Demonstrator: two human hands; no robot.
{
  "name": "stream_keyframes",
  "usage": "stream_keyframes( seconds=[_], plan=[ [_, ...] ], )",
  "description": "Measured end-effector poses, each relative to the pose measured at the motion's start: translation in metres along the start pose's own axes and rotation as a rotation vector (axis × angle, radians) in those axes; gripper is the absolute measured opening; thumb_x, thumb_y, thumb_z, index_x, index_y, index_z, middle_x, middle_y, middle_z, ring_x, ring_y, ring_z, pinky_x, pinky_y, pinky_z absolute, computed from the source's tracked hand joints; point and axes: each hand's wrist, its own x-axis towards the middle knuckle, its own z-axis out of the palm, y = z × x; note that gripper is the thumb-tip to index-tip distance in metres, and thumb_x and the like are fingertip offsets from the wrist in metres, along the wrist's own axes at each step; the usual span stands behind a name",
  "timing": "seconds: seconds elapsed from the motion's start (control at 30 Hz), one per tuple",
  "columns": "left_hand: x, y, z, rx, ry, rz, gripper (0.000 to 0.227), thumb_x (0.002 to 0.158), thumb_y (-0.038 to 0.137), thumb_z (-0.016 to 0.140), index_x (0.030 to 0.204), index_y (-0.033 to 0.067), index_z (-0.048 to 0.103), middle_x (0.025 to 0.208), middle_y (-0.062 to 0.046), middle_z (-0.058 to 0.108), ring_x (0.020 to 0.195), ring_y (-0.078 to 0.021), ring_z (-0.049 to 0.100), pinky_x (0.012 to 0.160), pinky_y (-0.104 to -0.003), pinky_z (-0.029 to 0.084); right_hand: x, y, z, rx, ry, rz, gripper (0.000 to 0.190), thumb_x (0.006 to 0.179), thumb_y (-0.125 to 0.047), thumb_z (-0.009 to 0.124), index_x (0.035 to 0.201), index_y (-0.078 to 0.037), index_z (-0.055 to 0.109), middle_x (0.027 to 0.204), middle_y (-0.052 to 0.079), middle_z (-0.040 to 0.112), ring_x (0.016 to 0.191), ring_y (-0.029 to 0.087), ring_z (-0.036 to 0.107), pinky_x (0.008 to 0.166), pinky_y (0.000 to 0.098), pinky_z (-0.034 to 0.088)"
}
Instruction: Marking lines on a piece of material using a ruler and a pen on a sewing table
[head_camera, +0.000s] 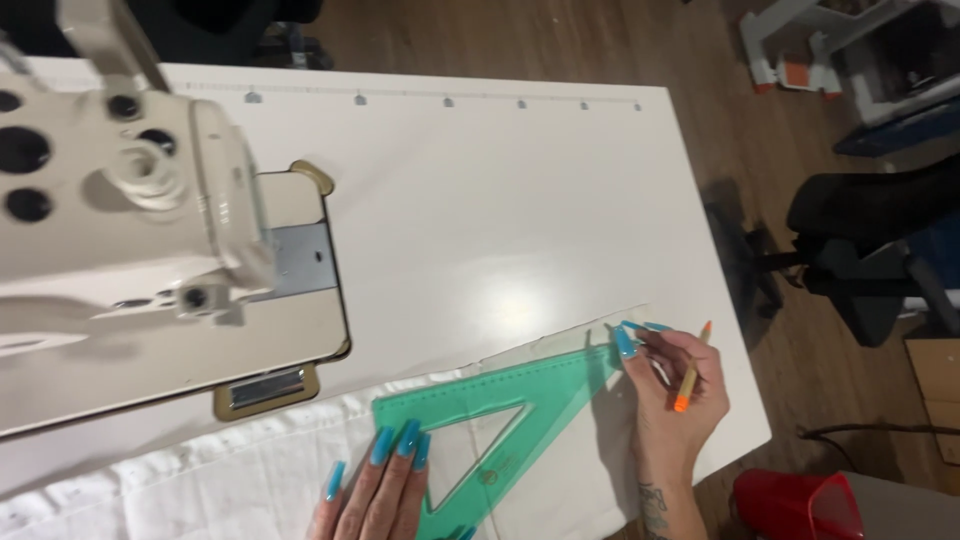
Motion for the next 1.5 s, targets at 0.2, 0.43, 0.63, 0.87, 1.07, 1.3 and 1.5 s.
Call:
stream_keyframes(
  seconds=[0.2,0.43,0.63,0.87,1.07,1.3,1.5],
  plan=[
    [-0.027,-0.004,0.015,0.015,-0.146,0.083,0.036,0.089,0.016,0.036,0.125,0.0124,0.039,0.134,-0.004,0.039,0.122,-0.0247,0.037,0.096,-0.039,0.028,0.005,0.004,-0.007,-0.053,-0.044,0.039,0.038,0.06,0.007,0.068,0.094,-0.004,0.055,0.088,0.012,0.063,0.081,0.019,0.063,0.077,0.0263,0.053],
    [-0.067,-0.008,0.065,-0.094,-0.355,0.038,0.057,0.085,0.029,0.024,0.137,0.0081,0.016,0.145,-0.005,0.012,0.132,-0.0237,0.014,0.11,-0.035,0.001,0.014,0.008,-0.009,-0.087,-0.074,-0.015,0.041,0.061,0.011,0.066,0.097,-0.002,0.053,0.095,0.013,0.064,0.087,0.02,0.064,0.081,0.0277,0.053],
    [-0.084,-0.024,0.103,-0.031,0.005,0.38,0.03,0.088,0.013,0.043,0.108,-0.0083,0.053,0.114,-0.027,0.052,0.11,-0.0338,0.047,0.092,-0.044,0.041,0.013,-0.005,-0.005,-0.147,-0.044,0.093,0.032,0.064,-0.003,0.071,0.091,-0.006,0.053,0.083,0.01,0.064,0.069,0.016,0.063,0.066,0.0238,0.055],
    [-0.087,-0.015,0.09,-0.002,-0.185,0.244,0.043,0.089,0.026,0.033,0.121,-0.0014,0.044,0.128,-0.02,0.043,0.12,-0.0363,0.039,0.102,-0.043,0.03,0.012,0.007,-0.021,-0.097,-0.013,-0.185,0.025,0.074,-0.003,0.063,0.096,-0.008,0.052,0.102,0.011,0.06,0.091,0.019,0.057,0.069,0.0232,0.049],
    [-0.056,-0.006,0.064,-0.05,-0.061,0.185,0.035,0.09,0.019,0.033,0.116,0.0011,0.047,0.124,-0.017,0.044,0.117,-0.0321,0.04,0.098,-0.043,0.03,-0.007,0.021,-0.045,-0.347,-0.324,-0.492,0.024,0.08,0.004,0.05,0.103,-0.002,0.05,0.111,0.016,0.057,0.113,0.033,0.053,0.096,0.04,0.047],
    [-0.04,-0.001,0.04,-0.023,-0.057,0.004,0.027,0.087,0.025,0.044,0.111,0.0167,0.053,0.121,-0.004,0.053,0.111,-0.0253,0.051,0.086,-0.04,0.039,-0.013,0.002,-0.031,-0.697,-0.689,-0.391,0.061,0.079,-0.011,0.057,0.132,-0.01,0.026,0.133,0.017,0.038,0.125,0.031,0.034,0.105,0.0464,0.019],
    [-0.025,0.003,0.021,-0.039,-0.028,-0.018,0.032,0.092,0.012,0.029,0.117,0.0145,0.05,0.127,-0.002,0.046,0.118,-0.0223,0.042,0.098,-0.033,0.024,-0.018,0.011,-0.028,-0.765,-0.598,-0.458,0.069,0.072,-0.019,0.065,0.131,-0.014,0.031,0.131,0.019,0.039,0.123,0.034,0.035,0.102,0.0498,0.025]
  ],
)
